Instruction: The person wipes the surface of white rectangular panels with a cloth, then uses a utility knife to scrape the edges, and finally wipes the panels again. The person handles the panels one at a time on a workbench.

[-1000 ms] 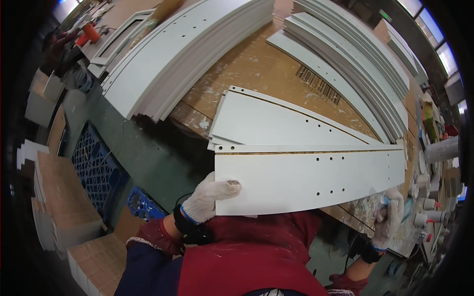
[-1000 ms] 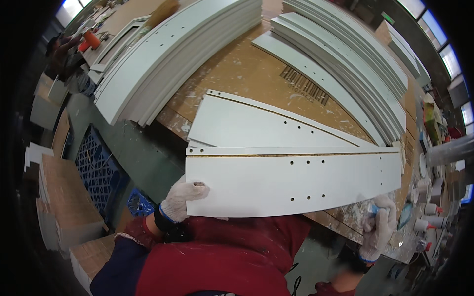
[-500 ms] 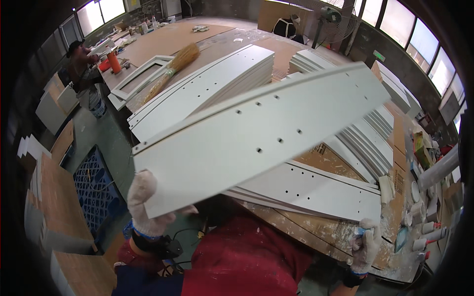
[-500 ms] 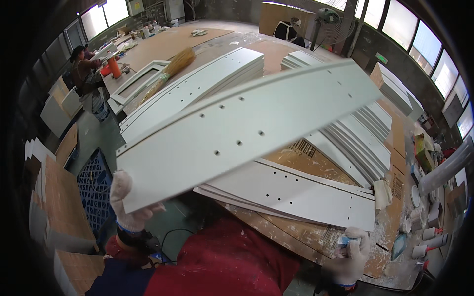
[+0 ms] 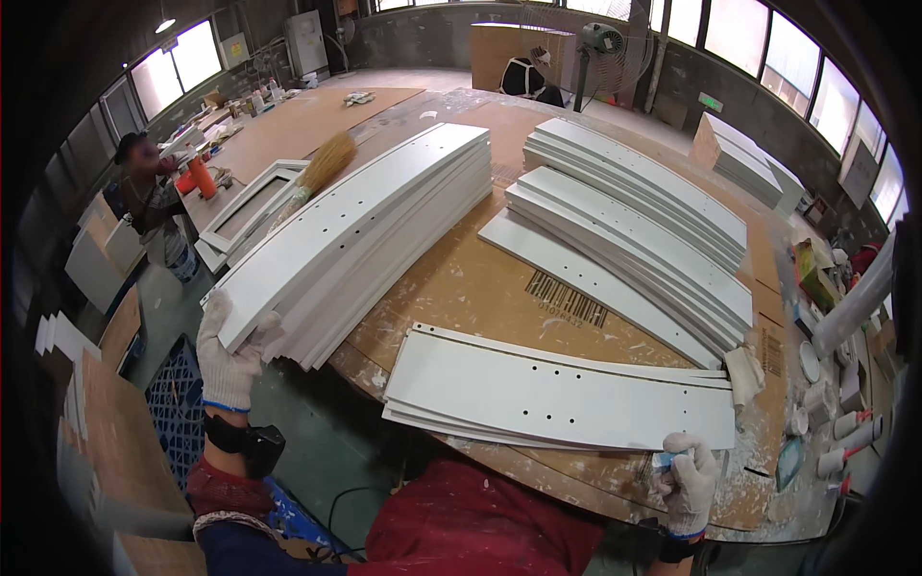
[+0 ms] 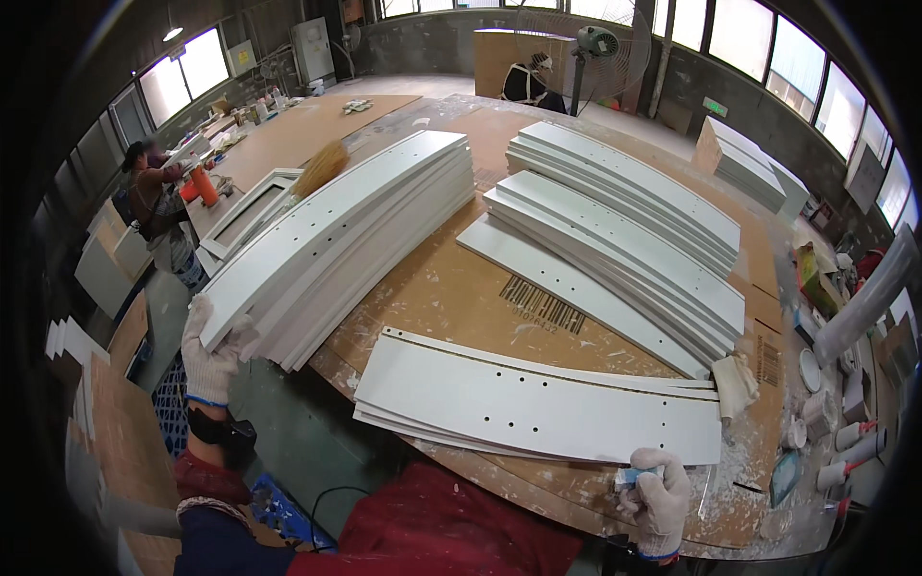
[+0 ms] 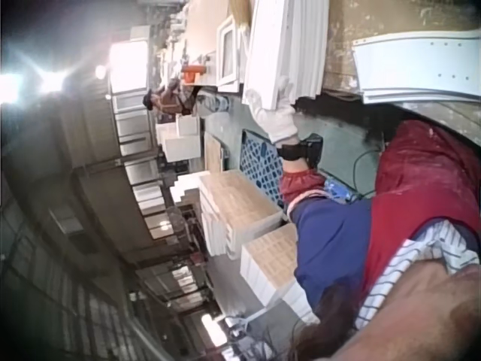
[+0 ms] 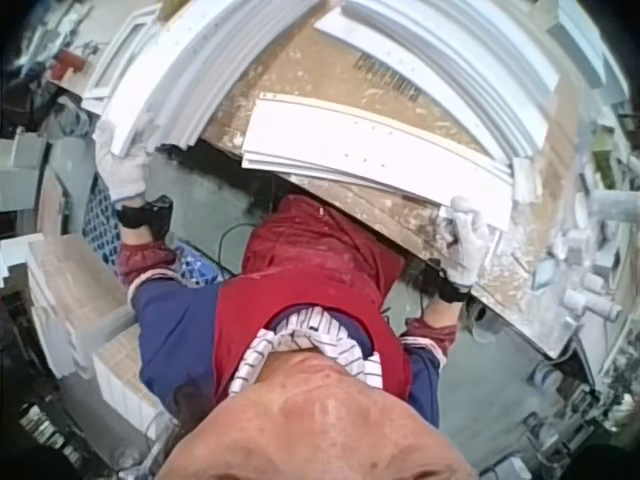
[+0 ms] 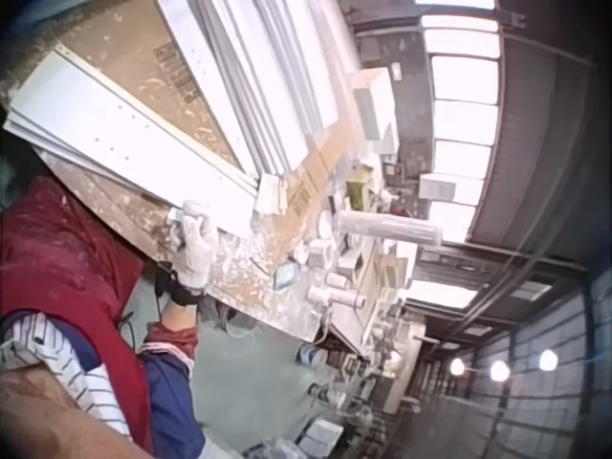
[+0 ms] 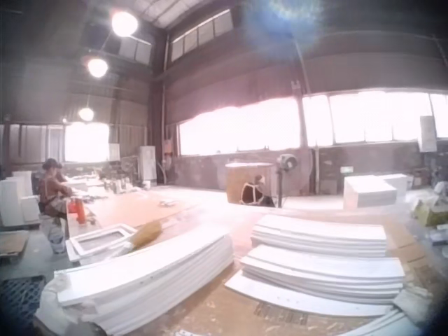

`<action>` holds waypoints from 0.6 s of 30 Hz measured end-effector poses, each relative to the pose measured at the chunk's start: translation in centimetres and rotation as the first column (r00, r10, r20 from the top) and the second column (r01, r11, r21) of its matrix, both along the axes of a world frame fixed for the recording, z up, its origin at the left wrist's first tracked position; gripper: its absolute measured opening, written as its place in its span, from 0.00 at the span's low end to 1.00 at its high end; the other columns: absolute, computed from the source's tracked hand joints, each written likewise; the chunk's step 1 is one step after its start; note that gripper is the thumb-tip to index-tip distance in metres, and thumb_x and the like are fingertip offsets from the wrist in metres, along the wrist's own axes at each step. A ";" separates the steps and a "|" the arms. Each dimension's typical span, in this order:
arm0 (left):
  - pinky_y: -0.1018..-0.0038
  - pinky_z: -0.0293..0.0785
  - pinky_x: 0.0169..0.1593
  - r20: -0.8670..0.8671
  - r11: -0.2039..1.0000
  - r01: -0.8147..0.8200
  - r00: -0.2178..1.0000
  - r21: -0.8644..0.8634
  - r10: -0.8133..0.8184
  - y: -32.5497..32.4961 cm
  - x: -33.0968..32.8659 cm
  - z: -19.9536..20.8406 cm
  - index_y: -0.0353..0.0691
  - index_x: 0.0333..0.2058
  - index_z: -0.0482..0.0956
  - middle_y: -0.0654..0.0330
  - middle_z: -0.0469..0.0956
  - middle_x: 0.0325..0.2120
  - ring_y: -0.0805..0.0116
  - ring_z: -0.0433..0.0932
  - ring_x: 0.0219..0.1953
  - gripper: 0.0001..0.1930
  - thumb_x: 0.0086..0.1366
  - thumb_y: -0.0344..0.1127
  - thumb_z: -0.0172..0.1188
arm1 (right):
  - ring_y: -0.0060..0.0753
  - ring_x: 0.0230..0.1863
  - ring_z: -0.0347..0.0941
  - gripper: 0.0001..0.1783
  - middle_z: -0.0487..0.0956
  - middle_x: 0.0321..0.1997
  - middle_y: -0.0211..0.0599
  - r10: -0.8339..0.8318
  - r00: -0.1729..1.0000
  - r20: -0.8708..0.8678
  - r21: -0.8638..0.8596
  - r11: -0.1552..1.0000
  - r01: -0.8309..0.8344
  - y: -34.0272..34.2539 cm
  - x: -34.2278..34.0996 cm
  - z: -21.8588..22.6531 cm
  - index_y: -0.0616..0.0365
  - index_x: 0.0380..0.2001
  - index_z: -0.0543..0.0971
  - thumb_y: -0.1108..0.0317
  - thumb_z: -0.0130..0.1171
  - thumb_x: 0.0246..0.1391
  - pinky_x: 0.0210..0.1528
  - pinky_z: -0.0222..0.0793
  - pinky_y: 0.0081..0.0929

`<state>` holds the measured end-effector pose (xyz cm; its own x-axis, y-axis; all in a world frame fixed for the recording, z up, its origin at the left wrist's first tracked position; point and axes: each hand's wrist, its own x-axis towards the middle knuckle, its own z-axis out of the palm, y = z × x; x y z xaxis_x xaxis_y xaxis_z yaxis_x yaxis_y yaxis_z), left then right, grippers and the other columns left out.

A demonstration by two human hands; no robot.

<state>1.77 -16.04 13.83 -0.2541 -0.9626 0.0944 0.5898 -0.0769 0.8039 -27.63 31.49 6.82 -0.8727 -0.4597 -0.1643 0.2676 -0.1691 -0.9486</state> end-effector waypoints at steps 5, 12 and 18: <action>0.64 0.84 0.30 0.150 0.999 0.034 0.988 0.019 -0.037 -0.8 0.5 -0.3 0.34 0.50 0.69 0.49 0.77 0.38 0.57 0.81 0.33 0.19 0.68 0.43 0.55 | 0.23 0.16 0.66 0.14 0.75 0.28 0.43 -0.003 1.000 0.027 0.030 1.000 0.002 0.0 -0.5 -0.3 0.66 0.42 0.72 0.78 0.49 0.49 0.15 0.65 0.20; 0.81 0.53 0.12 0.465 0.928 0.136 0.834 0.347 -0.296 -8.0 13.7 2.7 0.51 0.23 0.60 0.76 0.60 0.14 0.86 0.54 0.10 0.19 0.71 0.52 0.50 | 0.23 0.16 0.65 0.14 0.75 0.31 0.45 -0.059 0.998 0.026 -0.009 0.998 0.060 1.2 -1.5 -1.1 0.68 0.41 0.71 0.76 0.52 0.50 0.15 0.64 0.20; 0.70 0.74 0.37 0.558 0.824 0.504 0.774 -0.258 -0.299 8.5 -1.2 0.5 0.27 0.48 0.71 0.51 0.74 0.36 0.63 0.75 0.34 0.18 0.59 0.28 0.49 | 0.22 0.16 0.64 0.15 0.75 0.31 0.44 -0.211 0.975 0.070 -0.004 0.977 0.212 1.3 -1.6 -1.4 0.67 0.42 0.72 0.71 0.56 0.53 0.15 0.65 0.19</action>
<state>0.53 -7.58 14.29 -0.7181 -0.6721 0.1807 0.1101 0.1466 0.9830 -29.22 32.76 5.47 -0.9372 -0.2679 -0.2233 0.2894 -0.2401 -0.9266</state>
